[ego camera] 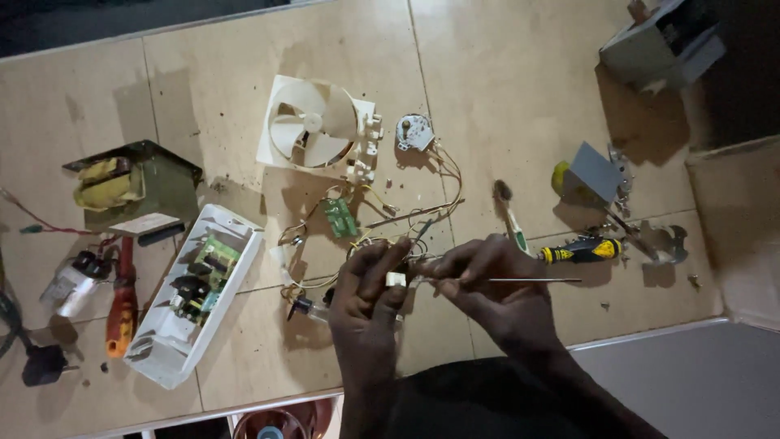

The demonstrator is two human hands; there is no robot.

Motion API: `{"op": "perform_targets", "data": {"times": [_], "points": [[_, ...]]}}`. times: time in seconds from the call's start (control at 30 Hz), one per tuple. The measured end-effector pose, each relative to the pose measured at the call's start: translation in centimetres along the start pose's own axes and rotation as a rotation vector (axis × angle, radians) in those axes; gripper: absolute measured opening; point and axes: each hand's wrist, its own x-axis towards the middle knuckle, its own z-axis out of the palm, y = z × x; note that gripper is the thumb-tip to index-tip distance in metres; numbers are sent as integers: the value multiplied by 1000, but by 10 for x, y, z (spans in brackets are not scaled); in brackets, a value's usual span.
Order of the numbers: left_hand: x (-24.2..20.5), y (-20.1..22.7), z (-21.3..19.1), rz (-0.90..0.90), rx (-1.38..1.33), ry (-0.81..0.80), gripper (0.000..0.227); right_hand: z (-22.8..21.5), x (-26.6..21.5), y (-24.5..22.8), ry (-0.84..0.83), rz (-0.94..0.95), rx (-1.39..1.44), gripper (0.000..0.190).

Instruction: The person uses a screwdriver to work on a small cylindrical electronic component, then picks up a white circular component and continues to manipulate it with the screwdriver. The workspace contains various disassembled electronic parts and tools.

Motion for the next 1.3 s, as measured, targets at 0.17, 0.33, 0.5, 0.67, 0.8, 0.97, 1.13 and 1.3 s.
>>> {"op": "perform_targets", "data": {"times": [0.17,0.33,0.5,0.67,0.8,0.97,1.13,1.3], "points": [[-6,-6,-3,14,-176,-36,43,4,2,0,19,53,-56,23],[-11,7,0,4,-269,-93,52,3,3,1,-9,84,-25,22],[-11,1,1,-148,-592,-27,42,8,1,2,20,136,-119,23],[-8,-10,-2,-89,-663,-57,46,12,2,3,-10,37,-163,22],[-7,-9,-2,-105,-717,-41,45,8,0,11,-80,-11,-202,18],[-6,-8,-2,-135,-641,-19,43,13,1,6,-115,-153,-323,18],[-7,-2,0,-113,-440,-19,38,11,0,10,-104,-199,-323,17],[-9,0,-3,-125,-312,-63,47,0,7,25,80,405,100,31]]}}
